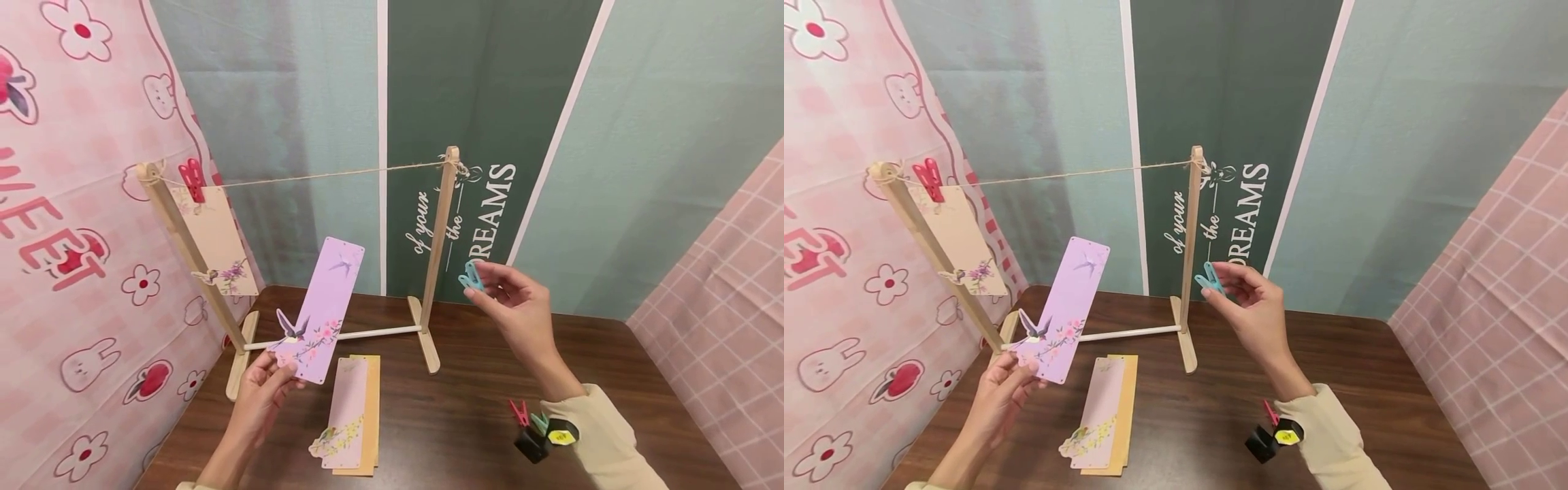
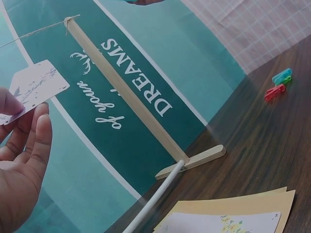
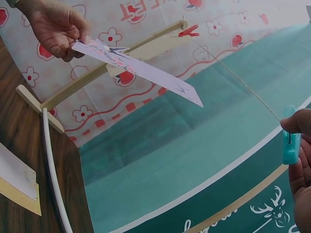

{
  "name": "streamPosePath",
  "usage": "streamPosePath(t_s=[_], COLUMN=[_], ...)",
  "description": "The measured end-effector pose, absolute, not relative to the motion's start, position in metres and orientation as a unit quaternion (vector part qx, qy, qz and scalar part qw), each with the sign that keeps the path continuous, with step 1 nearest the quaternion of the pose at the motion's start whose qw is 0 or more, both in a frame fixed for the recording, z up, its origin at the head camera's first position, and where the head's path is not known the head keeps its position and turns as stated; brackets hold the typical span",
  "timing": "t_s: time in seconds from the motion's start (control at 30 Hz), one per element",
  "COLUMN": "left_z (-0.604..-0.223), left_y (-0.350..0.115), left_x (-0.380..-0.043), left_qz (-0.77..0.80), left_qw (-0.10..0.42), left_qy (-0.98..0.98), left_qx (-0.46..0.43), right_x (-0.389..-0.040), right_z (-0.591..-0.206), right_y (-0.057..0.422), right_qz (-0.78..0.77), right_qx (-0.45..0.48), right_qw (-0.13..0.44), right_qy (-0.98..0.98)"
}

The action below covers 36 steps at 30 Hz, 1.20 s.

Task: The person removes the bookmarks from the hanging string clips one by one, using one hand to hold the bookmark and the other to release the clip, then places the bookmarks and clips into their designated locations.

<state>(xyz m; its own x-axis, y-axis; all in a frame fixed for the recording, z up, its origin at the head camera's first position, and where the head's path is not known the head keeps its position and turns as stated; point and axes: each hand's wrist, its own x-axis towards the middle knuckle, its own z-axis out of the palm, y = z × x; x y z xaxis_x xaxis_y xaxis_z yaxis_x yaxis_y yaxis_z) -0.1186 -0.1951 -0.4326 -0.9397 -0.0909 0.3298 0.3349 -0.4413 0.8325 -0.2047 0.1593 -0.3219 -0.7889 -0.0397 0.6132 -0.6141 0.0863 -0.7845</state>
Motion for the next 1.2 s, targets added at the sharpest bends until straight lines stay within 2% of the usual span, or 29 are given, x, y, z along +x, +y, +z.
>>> streamPosePath(t_s=[0.43,1.2], left_z=[-0.436,-0.463], left_y=[-0.195,-0.193], left_x=[-0.113,-0.099], left_qz=[-0.843,-0.847], left_qw=[0.123,0.114], left_qy=[-0.511,-0.515], left_qx=[-0.114,-0.073], right_x=[-0.191,-0.172], right_z=[-0.328,-0.355], right_y=[0.179,0.221], right_qz=[0.661,0.670], right_qx=[0.192,0.123], right_qw=[0.212,0.230], right_qy=[-0.694,-0.695])
